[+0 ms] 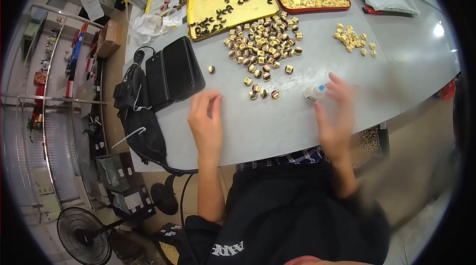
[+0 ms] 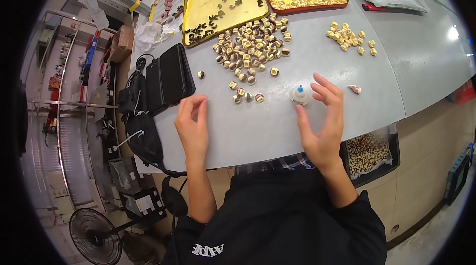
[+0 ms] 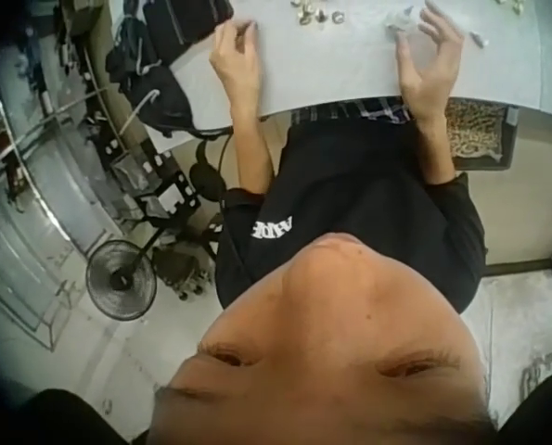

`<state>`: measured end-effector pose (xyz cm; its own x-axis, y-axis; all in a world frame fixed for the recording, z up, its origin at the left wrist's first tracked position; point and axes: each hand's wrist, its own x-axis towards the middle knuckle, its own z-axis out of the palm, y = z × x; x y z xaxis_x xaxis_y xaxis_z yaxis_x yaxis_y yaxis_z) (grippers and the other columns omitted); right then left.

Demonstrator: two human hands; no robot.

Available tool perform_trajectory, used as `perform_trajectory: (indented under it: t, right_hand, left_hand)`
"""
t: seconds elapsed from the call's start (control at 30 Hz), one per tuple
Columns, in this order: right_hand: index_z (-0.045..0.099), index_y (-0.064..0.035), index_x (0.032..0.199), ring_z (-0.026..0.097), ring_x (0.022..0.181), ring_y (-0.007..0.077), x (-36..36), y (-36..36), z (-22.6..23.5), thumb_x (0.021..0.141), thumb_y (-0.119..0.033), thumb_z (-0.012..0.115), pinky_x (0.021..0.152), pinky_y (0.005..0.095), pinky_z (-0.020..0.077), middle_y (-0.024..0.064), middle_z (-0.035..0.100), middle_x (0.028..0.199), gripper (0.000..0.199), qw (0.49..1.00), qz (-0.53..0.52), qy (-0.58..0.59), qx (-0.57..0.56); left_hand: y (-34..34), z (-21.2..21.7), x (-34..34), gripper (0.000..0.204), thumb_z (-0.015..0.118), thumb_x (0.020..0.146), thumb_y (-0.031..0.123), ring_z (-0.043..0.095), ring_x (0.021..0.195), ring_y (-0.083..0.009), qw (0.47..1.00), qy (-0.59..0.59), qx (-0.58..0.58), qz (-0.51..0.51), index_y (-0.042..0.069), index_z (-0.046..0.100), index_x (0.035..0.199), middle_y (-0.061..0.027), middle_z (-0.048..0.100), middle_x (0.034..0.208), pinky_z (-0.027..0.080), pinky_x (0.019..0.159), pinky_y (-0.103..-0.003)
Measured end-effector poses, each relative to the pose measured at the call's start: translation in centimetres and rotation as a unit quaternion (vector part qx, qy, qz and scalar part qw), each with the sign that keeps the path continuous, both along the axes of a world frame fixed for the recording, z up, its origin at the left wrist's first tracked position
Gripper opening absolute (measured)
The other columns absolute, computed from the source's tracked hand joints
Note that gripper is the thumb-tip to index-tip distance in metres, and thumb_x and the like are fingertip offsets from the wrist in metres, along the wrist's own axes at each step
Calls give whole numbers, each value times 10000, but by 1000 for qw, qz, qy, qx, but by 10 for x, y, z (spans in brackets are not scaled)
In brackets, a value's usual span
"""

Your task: Applying glue and attaching small black base components to gold cat figurines.

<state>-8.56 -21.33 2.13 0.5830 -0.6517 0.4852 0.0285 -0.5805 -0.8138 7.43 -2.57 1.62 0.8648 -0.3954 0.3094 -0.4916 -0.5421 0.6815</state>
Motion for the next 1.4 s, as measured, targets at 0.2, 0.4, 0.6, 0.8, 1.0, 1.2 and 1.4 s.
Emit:
perform_trajectory:
  t: [0.2, 0.4, 0.6, 0.8, 1.0, 1.2, 1.4]
  right_hand:
    - [473, 22, 1162, 545, 995, 212, 8, -7, -1, 802, 38, 550, 846, 309, 434, 148, 544, 1144, 369, 992, 64, 92, 49]
    - [436, 45, 1223, 590, 861, 196, 12, 2, -4, 861, -69, 576, 779, 304, 474, 127, 556, 1116, 405, 959, 122, -47, 252]
    - [424, 41, 1244, 583, 857, 178, 13, 8, 3, 873, -159, 589, 747, 285, 477, 160, 553, 1125, 453, 934, 191, -31, 301]
    - [473, 25, 1151, 571, 822, 152, 20, 2, -10, 852, -190, 623, 745, 275, 468, 207, 566, 1085, 398, 878, 348, -130, 303]
    - [471, -8, 1077, 504, 650, 101, 26, 16, -20, 899, -309, 541, 632, 232, 441, 176, 602, 930, 357, 855, 204, -224, 422]
    - [397, -28, 1105, 391, 478, 58, 27, 32, -19, 941, -455, 380, 447, 177, 342, 175, 599, 813, 457, 878, 195, -165, 405]
    - [362, -35, 1081, 361, 407, 57, 26, 33, -14, 940, -437, 393, 402, 168, 316, 163, 603, 734, 427, 906, 201, -121, 353]
  left_hand:
    - [-10, -2, -47, 158, 570, 836, -43, 620, 843, -202, 933, 193, -289, -96, -34, 562, 993, -149, 608, 955, 521, 737, -277]
    - [-7, 0, -56, 246, 618, 781, -80, 633, 813, -224, 918, 196, -337, -72, -31, 592, 1021, -163, 614, 923, 533, 722, -275]
    - [2, -7, -55, 317, 686, 725, -59, 635, 794, -223, 915, 152, -356, -110, -21, 624, 1033, -162, 617, 919, 539, 663, -261]
    - [12, -7, -62, 536, 745, 666, -32, 626, 785, -206, 903, 205, -361, -112, -10, 544, 1162, -142, 629, 887, 530, 685, -273]
    - [11, -14, -55, 837, 814, 555, -15, 591, 720, -151, 941, 83, -290, -154, -18, 411, 1288, -92, 651, 775, 484, 692, -269]
    - [8, -13, -58, 853, 826, 515, -5, 579, 709, -140, 959, 51, -233, -155, -36, 427, 1268, -80, 655, 728, 459, 677, -264]
    - [5, -13, -60, 853, 831, 499, 0, 583, 715, -144, 966, 40, -205, -156, -41, 432, 1252, -81, 657, 727, 457, 672, -265]
